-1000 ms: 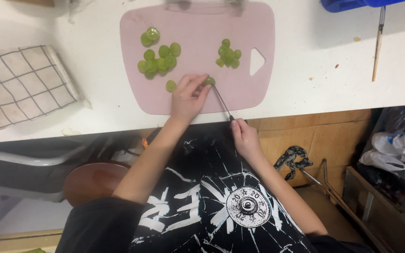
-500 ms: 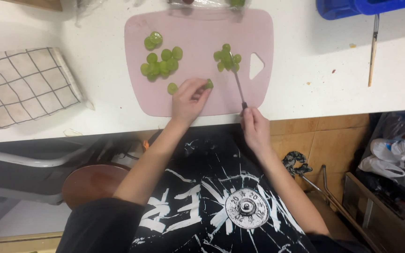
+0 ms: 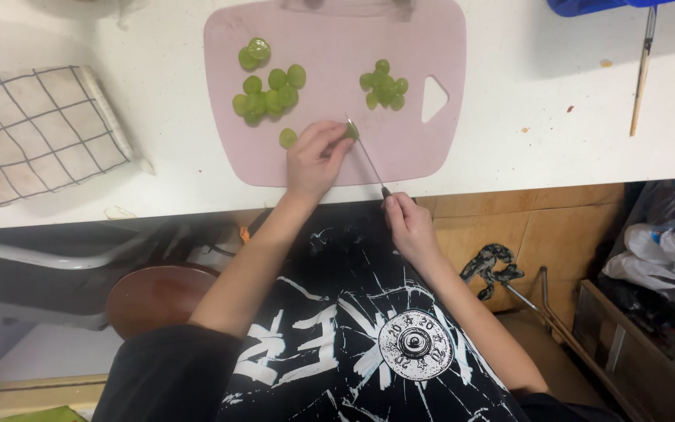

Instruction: Cutting green and purple grapes on a pink cutting board using a knife.

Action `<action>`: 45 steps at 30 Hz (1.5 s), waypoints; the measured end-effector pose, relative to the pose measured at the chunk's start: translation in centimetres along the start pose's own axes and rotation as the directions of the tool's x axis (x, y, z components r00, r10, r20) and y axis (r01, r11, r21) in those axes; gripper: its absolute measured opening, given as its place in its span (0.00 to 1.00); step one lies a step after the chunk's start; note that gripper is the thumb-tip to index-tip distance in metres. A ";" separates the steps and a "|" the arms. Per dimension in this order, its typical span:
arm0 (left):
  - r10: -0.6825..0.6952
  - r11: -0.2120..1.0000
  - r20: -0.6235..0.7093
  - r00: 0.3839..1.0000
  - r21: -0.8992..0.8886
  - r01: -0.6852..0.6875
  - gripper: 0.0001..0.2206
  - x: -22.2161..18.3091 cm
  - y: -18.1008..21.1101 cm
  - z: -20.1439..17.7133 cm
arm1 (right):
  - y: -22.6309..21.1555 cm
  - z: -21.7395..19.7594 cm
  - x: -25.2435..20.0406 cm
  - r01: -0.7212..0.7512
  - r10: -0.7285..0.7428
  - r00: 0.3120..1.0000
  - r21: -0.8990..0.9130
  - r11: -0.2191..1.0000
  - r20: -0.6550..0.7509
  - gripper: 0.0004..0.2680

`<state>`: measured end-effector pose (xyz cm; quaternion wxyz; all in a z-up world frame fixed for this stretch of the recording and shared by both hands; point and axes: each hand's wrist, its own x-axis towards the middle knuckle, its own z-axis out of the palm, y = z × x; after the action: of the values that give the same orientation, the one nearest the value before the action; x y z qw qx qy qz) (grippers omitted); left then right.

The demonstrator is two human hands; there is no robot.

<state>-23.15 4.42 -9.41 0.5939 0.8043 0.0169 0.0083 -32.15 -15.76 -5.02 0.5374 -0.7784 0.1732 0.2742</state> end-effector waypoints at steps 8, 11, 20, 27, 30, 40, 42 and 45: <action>0.014 0.999 -0.030 0.999 0.045 -0.013 0.07 0.0 -0.1 0.1 | -0.4 0.3 0.5 -0.022 0.020 1.000 -0.110 0.994 -0.018 0.11; 0.034 0.998 -0.022 0.999 0.050 -0.033 0.07 0.1 -0.1 0.1 | -1.4 0.4 1.2 0.084 -0.090 0.995 -0.140 0.987 -0.041 0.12; 0.040 0.997 -0.066 0.997 0.070 -0.035 0.07 0.0 -0.4 0.4 | -0.2 0.8 2.3 0.049 -0.053 0.999 -0.204 0.978 -0.013 0.12; -0.069 0.998 -0.067 0.995 -0.008 0.069 0.08 0.3 0.1 0.2 | 1.8 -0.8 -0.8 -0.032 0.029 0.999 -0.218 0.975 -0.020 0.13; -0.091 0.996 -0.038 0.995 -0.016 0.090 0.08 0.1 0.3 -0.1 | 1.8 -1.0 -1.1 -0.049 0.047 0.999 -0.120 0.992 -0.022 0.13; -0.033 0.999 -0.046 0.998 -0.017 0.032 0.06 -0.1 0.5 -0.1 | 0.4 0.3 -0.1 0.022 -0.022 1.000 -0.002 1.000 -0.002 0.13; -0.037 0.999 -0.056 0.998 0.005 0.037 0.06 0.0 0.4 -0.1 | 0.3 0.4 0.2 0.028 -0.028 1.000 -0.029 0.999 0.000 0.13; -0.026 0.998 -0.068 0.997 0.051 0.030 0.05 -0.1 0.3 0.0 | 0.4 0.4 0.3 0.022 -0.022 1.000 -0.059 0.998 0.004 0.13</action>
<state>-23.26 4.31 -9.18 0.5719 0.8185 0.0482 0.0264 -32.22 -15.53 -5.65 0.5177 -0.7952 0.1554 0.2746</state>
